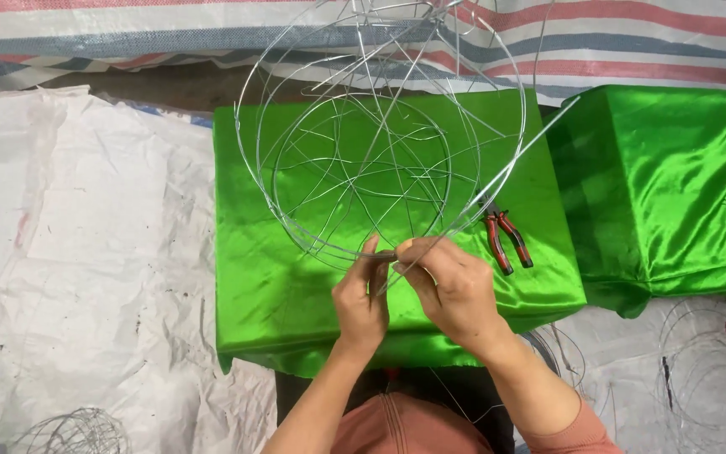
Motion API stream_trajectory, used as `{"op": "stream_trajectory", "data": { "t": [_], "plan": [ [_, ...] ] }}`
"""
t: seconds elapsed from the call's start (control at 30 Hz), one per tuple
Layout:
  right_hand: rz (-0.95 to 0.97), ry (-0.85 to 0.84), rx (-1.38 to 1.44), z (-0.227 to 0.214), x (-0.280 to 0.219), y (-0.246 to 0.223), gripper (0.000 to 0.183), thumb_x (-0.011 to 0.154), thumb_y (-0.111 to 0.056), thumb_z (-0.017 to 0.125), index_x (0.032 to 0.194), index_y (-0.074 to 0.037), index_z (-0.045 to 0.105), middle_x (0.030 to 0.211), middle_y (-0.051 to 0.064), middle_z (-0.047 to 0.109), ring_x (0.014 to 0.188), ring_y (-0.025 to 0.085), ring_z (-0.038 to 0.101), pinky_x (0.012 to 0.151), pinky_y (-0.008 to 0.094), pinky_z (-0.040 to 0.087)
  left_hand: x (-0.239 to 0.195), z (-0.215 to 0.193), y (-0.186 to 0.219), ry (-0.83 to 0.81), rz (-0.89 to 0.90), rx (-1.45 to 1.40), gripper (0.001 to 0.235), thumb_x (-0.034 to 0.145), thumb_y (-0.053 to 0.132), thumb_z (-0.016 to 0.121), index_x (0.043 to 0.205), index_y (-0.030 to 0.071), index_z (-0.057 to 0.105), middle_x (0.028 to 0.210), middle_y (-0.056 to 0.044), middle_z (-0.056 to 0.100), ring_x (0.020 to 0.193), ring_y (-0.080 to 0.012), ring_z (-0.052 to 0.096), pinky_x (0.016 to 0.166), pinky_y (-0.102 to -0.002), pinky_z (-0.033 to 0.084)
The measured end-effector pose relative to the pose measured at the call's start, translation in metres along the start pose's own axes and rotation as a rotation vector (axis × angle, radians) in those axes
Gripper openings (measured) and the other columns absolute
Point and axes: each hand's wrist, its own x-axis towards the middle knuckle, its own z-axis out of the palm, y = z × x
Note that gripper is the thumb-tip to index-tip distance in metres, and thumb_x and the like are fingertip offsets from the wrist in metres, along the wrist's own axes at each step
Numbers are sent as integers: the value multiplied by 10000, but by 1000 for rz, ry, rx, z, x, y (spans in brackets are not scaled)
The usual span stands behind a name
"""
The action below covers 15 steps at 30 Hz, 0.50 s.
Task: The person is assembling a complex wire structure, likely a birdcage or decorative frame, by cutting, bending, and weaving metal wires using pliers.
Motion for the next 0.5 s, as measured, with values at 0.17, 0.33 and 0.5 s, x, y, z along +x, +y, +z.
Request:
{"op": "stream_trajectory", "data": {
  "t": [0.17, 0.33, 0.5],
  "plan": [
    [86, 26, 107, 0, 1, 1, 85, 911, -56, 740, 902, -141, 735, 876, 2, 763, 794, 201, 762, 699, 305, 624, -9, 3, -23, -22, -3, -174, 476, 960, -95, 549, 1432, -29, 559, 1054, -255, 767, 938, -364, 768, 862, -511, 610],
    [-3, 51, 120, 1, 12, 2, 72, 909, -68, 758, 900, -132, 726, 837, 2, 735, 736, 221, 736, 672, 306, 613, 10, -5, -2, -52, -122, -233, 338, 951, -87, 584, 1270, -33, 682, 1023, -208, 792, 976, -314, 772, 875, -467, 610],
    [-2, 56, 100, 6, 15, -7, 76, 929, -78, 740, 932, -153, 731, 859, -13, 735, 745, 205, 736, 686, 312, 618, 12, -6, -9, -68, -201, -224, 164, 934, -47, 655, 998, 35, 782, 896, -124, 811, 909, -260, 797, 847, -421, 620]
  ]
}}
